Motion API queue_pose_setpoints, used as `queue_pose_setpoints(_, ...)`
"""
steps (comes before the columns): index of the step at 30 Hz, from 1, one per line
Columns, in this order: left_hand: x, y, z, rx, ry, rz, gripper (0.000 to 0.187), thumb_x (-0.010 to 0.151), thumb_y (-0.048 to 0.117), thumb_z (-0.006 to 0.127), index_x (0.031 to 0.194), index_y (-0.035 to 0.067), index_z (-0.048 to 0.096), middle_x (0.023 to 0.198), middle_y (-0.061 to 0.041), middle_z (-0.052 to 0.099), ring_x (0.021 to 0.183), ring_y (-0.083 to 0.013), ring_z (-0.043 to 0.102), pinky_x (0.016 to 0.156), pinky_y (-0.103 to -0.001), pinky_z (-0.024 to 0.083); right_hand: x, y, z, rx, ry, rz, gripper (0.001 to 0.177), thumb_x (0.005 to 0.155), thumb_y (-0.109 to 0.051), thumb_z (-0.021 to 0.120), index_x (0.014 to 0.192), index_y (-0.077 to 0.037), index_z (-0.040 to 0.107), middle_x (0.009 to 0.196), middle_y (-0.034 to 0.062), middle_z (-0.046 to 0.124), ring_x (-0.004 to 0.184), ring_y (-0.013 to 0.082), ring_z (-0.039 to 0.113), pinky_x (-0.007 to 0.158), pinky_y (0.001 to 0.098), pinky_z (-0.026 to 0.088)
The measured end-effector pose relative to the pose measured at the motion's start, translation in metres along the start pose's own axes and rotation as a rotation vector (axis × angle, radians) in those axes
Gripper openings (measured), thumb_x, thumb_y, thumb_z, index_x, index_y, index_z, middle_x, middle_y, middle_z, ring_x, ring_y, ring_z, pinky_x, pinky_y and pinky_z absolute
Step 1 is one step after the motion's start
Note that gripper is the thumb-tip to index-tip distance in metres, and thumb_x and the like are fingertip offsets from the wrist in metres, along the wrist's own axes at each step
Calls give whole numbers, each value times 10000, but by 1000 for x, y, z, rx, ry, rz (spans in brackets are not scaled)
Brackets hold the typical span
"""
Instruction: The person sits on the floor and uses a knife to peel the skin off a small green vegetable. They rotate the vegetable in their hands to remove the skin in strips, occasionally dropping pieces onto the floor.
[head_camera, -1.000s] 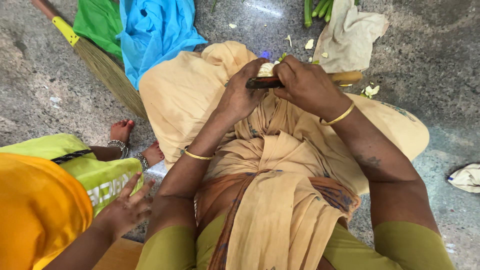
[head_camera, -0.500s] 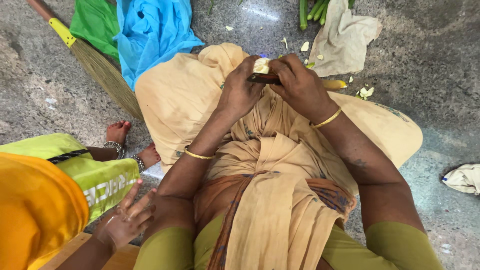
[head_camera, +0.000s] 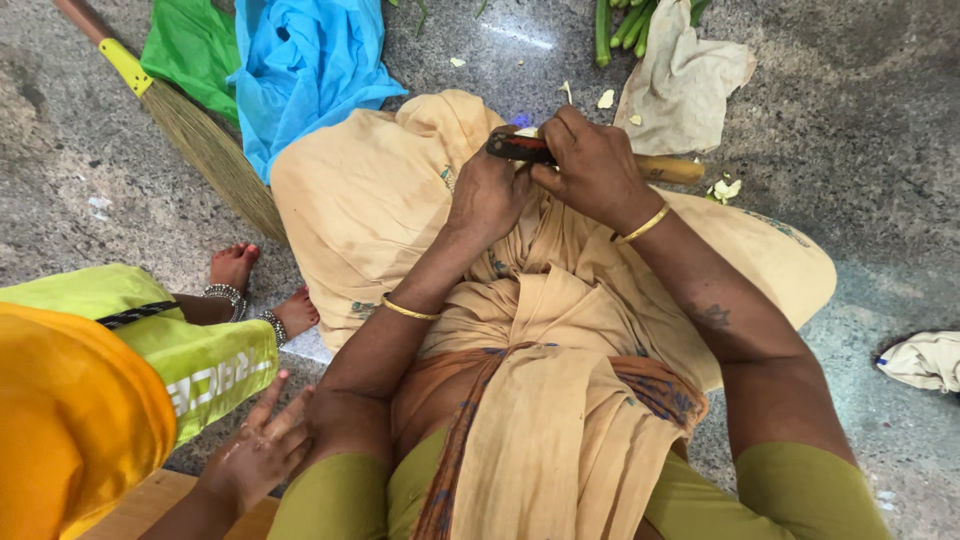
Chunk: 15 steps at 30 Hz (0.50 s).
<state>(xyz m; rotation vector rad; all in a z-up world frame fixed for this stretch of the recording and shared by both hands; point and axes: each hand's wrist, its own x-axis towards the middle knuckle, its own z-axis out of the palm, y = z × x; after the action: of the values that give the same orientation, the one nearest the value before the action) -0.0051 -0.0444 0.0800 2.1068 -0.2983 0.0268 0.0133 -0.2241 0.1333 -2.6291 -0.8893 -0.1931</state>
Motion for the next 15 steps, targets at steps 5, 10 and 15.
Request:
queue_pose_setpoints(5, 4, -18, 13, 81, 27, 32, 312, 855, 43, 683, 1154, -11, 615, 1067, -262, 669, 1000, -456, 654, 861, -522, 539, 3, -7, 8, 19, 34, 129, 330, 832, -217, 809, 1024, -40, 606, 959, 117, 578, 724, 336, 653, 631, 442, 544)
queue_pose_setpoints(10, 7, -36, 29, 44, 28, 2, 216, 848, 61, 692, 1028, -54, 656, 1000, -288, 667, 967, -474, 651, 827, -530, 530, 7, -8, 7, 35, 16, 152, 339, 828, -224, 809, 1009, -30, 597, 941, 130, 575, 727, 350, 655, 628, 460, 536)
queue_pose_setpoints(15, 6, -53, 44, -143, 18, -44, 202, 855, 58, 676, 1020, -56, 705, 987, -283, 696, 951, -451, 680, 809, -489, 545, 6, -1, 12, 7, -11, 146, 296, 838, -197, 800, 1007, -45, 610, 941, 130, 596, 732, 366, 649, 639, 473, 529)
